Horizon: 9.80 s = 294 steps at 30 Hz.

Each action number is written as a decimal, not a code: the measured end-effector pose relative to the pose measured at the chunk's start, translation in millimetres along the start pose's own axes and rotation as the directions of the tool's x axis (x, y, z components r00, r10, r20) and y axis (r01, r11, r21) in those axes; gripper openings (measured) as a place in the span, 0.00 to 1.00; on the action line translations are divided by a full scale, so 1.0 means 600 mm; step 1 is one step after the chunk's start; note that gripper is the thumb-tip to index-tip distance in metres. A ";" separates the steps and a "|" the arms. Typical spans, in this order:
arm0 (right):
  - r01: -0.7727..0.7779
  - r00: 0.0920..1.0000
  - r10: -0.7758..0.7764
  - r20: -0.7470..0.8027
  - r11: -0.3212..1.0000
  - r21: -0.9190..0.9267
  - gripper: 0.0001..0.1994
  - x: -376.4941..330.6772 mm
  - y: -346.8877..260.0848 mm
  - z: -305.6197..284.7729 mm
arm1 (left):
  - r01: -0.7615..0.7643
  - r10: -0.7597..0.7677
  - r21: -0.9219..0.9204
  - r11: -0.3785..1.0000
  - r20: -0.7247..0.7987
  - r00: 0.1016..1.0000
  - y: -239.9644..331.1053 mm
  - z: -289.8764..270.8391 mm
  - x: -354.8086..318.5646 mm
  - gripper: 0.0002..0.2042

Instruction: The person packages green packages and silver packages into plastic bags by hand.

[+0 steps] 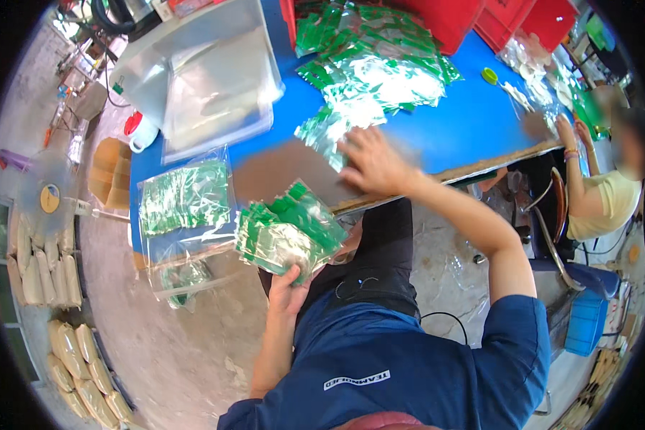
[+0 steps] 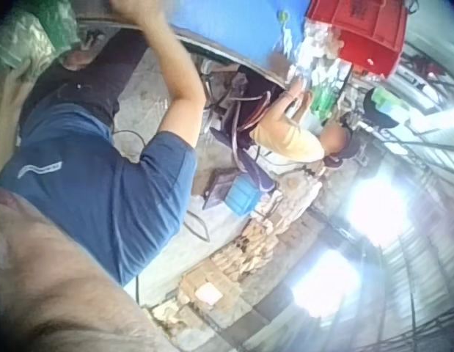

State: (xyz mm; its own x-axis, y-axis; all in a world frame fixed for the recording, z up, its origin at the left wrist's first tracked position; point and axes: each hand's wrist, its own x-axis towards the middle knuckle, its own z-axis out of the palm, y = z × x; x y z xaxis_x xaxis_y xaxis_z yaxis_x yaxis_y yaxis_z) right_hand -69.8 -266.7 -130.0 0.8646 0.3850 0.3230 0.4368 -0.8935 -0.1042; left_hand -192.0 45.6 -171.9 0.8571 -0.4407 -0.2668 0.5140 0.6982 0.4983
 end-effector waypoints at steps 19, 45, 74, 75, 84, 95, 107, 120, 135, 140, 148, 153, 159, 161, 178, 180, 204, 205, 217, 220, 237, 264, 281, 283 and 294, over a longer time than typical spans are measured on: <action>-0.092 0.843 0.165 -0.512 0.982 0.164 0.25 0.098 0.132 -0.017 | 0.066 -0.067 -0.016 0.998 -0.071 0.995 0.010 -0.017 0.010 0.34; -0.215 0.973 0.229 -0.016 0.934 0.286 0.28 -0.066 -0.061 -0.078 | 0.032 -0.041 -0.086 0.996 -0.105 0.994 0.028 0.005 0.006 0.33; -0.138 0.986 0.138 0.098 0.990 0.000 0.33 -0.017 -0.029 -0.036 | 0.121 -0.124 -0.175 0.977 -0.007 0.992 0.023 -0.024 -0.015 0.34; -0.099 0.991 0.093 0.093 0.994 0.056 0.32 -0.016 -0.073 -0.032 | 0.101 -0.103 -0.178 0.979 -0.004 0.995 0.023 -0.036 -0.018 0.34; -0.510 0.795 0.589 -0.148 0.779 0.364 0.22 -0.030 -0.045 -0.049 | 0.120 -0.143 -0.208 0.971 -0.102 0.984 0.056 -0.045 -0.009 0.29; -0.045 0.994 -0.015 0.108 0.845 0.533 0.18 -0.020 -0.197 -0.034 | 0.229 -0.235 -0.211 0.950 -0.004 0.972 0.053 -0.112 0.008 0.31; -0.443 0.829 0.505 -0.238 0.855 0.270 0.19 0.025 -0.041 0.053 | 0.103 -0.115 -0.181 0.978 -0.058 0.992 0.019 -0.057 0.002 0.33; -0.217 0.715 0.696 -0.065 0.309 0.926 0.20 0.037 0.000 0.031 | 0.073 -0.098 -0.148 0.986 -0.172 0.980 0.001 -0.017 0.005 0.33; -0.122 0.962 0.239 -0.133 0.810 0.574 0.25 -0.158 -0.008 -0.062 | 0.283 -0.263 0.109 0.953 -0.164 0.951 0.056 0.036 0.043 0.29; 0.100 0.985 0.033 -0.167 0.682 0.724 0.25 -0.045 -0.147 -0.111 | 0.275 -0.274 -0.046 0.960 0.011 0.962 0.073 0.068 0.043 0.34; -0.241 0.857 0.516 -0.008 0.414 0.878 0.37 -0.037 -0.175 -0.043 | 0.185 -0.172 0.159 0.970 -0.090 0.981 0.065 0.071 0.051 0.27; -0.271 0.912 0.332 0.241 0.048 0.961 0.59 0.009 -0.159 -0.062 | -0.143 0.125 0.401 0.905 0.072 0.990 0.106 0.090 0.074 0.27; -0.054 0.975 0.221 -0.027 0.352 0.934 0.64 0.063 -0.135 -0.061 | -0.489 0.177 0.834 -0.256 0.537 0.825 0.162 0.097 0.154 0.34; -0.081 0.983 0.184 -0.006 0.464 0.882 0.63 0.029 -0.083 0.018 | -0.472 0.219 0.838 0.273 0.424 0.879 0.151 0.084 0.199 0.43; -0.042 0.991 0.129 -0.040 0.578 0.815 0.44 0.081 -0.108 -0.003 | -0.527 0.352 0.683 0.506 0.394 0.849 0.159 0.093 0.238 0.56; -0.042 0.992 0.105 -0.063 0.779 0.625 0.43 0.081 -0.115 -0.005 | -0.484 0.280 0.673 0.560 0.397 0.874 0.147 0.097 0.237 0.56; -0.344 0.926 0.219 0.306 0.166 0.924 0.37 0.012 -0.149 -0.069 | -0.502 0.288 0.596 0.627 0.421 0.860 0.139 0.114 0.118 0.32; -0.371 0.814 0.240 0.529 -0.486 0.791 0.38 0.009 -0.148 -0.071 | -0.421 0.199 0.505 0.753 0.435 0.878 0.136 0.116 0.111 0.31; -0.382 0.771 -0.333 0.543 -0.924 -0.024 0.32 -0.076 -0.219 0.003 | -0.376 0.127 0.403 0.835 0.523 0.843 0.153 0.094 0.060 0.44; -0.495 0.825 0.082 0.559 -0.372 0.785 0.40 -0.044 -0.204 -0.069 | -0.370 0.313 0.072 0.926 0.400 0.861 0.146 0.091 0.033 0.55; 0.053 0.693 0.523 -0.496 0.649 0.759 0.48 0.018 -0.136 -0.028 | -0.004 0.515 0.698 -0.716 0.532 0.671 0.309 -0.088 -0.112 0.33; -0.457 0.725 0.265 0.636 -0.506 0.732 0.22 -0.008 -0.103 -0.132 | -0.294 0.428 0.956 0.011 0.261 0.866 0.209 0.174 0.149 0.05; -0.364 0.767 0.369 0.525 -0.424 0.830 0.26 -0.035 -0.040 -0.188 | -0.238 0.062 0.968 -0.083 0.243 0.968 0.189 0.143 0.161 0.12; -0.242 0.794 0.325 0.514 -0.607 0.757 0.28 -0.043 -0.043 -0.173 | -0.133 -0.010 0.991 0.034 0.133 0.991 0.188 0.128 0.173 0.12; -0.570 0.800 0.284 0.528 0.085 0.817 0.32 0.025 -0.119 -0.110 | -0.268 0.286 0.964 0.000 0.256 0.923 0.220 0.190 0.135 0.13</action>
State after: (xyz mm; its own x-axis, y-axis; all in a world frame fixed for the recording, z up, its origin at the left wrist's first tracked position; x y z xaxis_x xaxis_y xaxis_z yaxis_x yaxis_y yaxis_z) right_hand -104.7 -212.3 -55.9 0.9471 0.1767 -0.2680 -0.2523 -0.1063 -0.9618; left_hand -58.7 37.8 -33.4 0.9298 -0.3519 0.1077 -0.2614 -0.4258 0.8662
